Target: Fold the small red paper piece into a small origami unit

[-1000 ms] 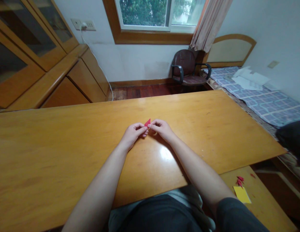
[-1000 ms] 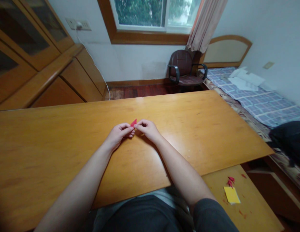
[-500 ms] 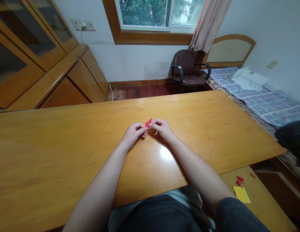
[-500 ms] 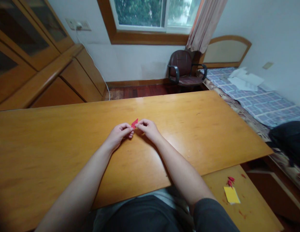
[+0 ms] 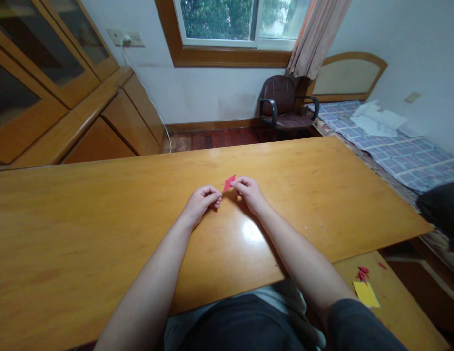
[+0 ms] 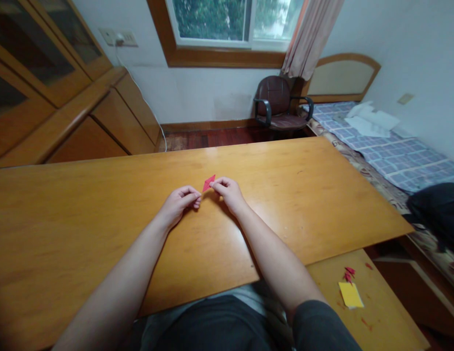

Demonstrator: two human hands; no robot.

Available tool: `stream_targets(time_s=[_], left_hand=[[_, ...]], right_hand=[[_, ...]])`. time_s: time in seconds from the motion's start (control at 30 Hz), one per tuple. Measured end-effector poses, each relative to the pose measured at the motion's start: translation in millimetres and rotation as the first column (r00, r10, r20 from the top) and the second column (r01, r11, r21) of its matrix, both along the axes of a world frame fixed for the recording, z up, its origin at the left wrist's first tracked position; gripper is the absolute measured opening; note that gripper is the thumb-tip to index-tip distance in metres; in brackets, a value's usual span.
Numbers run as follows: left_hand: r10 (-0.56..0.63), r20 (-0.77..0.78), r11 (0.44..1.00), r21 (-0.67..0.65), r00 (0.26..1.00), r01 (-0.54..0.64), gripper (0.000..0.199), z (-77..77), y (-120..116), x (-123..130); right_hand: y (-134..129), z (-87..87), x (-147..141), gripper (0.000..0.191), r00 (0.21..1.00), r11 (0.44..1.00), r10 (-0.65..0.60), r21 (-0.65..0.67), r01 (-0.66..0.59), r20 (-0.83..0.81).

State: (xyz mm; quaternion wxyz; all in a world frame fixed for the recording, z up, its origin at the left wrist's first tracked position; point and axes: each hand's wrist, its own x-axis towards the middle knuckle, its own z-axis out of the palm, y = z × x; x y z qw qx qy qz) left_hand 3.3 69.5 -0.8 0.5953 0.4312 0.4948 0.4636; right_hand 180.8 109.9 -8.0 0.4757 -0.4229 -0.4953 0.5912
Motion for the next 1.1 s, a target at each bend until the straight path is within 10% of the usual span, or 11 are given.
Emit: stream_targets(time_s=[1.1], left_hand=[[-0.02, -0.043, 1.0, 0.01, 0.999, 0.02, 0.03, 0.3, -0.1, 3.8]], right_hand=[[-5.9, 3.2, -1.4, 0.03, 0.987, 0.987, 0.158, -0.019, -0.157, 0.033]])
